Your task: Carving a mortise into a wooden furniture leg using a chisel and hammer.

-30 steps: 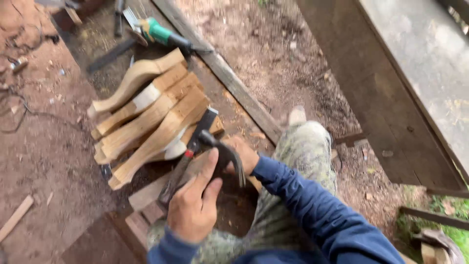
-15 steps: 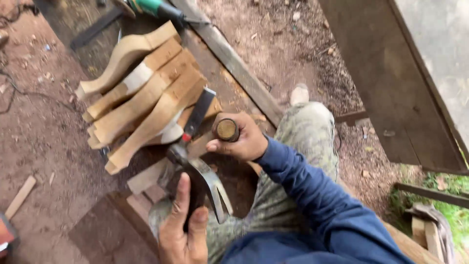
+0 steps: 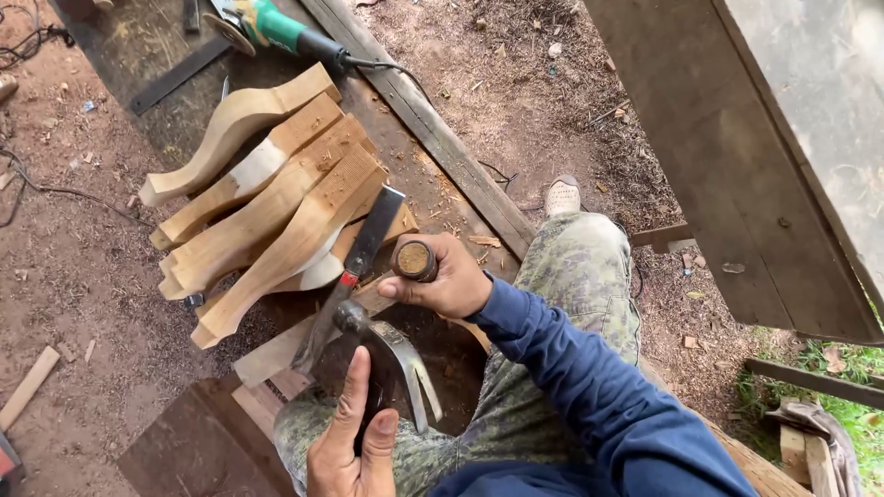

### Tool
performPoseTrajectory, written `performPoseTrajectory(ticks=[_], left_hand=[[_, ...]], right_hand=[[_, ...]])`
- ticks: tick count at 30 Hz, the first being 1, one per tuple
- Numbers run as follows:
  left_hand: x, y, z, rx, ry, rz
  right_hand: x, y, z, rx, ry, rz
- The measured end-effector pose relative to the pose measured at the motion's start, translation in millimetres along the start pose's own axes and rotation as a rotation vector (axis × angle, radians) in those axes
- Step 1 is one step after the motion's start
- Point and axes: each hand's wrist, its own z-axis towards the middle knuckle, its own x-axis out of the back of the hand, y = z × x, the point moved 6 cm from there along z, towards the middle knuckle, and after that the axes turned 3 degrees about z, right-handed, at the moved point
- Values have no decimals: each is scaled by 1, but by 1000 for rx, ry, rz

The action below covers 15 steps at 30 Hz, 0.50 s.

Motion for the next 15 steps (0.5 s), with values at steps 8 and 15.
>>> performPoseTrajectory(ticks=[8, 15], left_hand=[[10, 19, 13, 36, 5, -13], [30, 82, 60, -296, 164, -221]], right_hand=[[-2, 9, 2, -70, -29, 30], [-1, 12, 2, -52, -2, 1]])
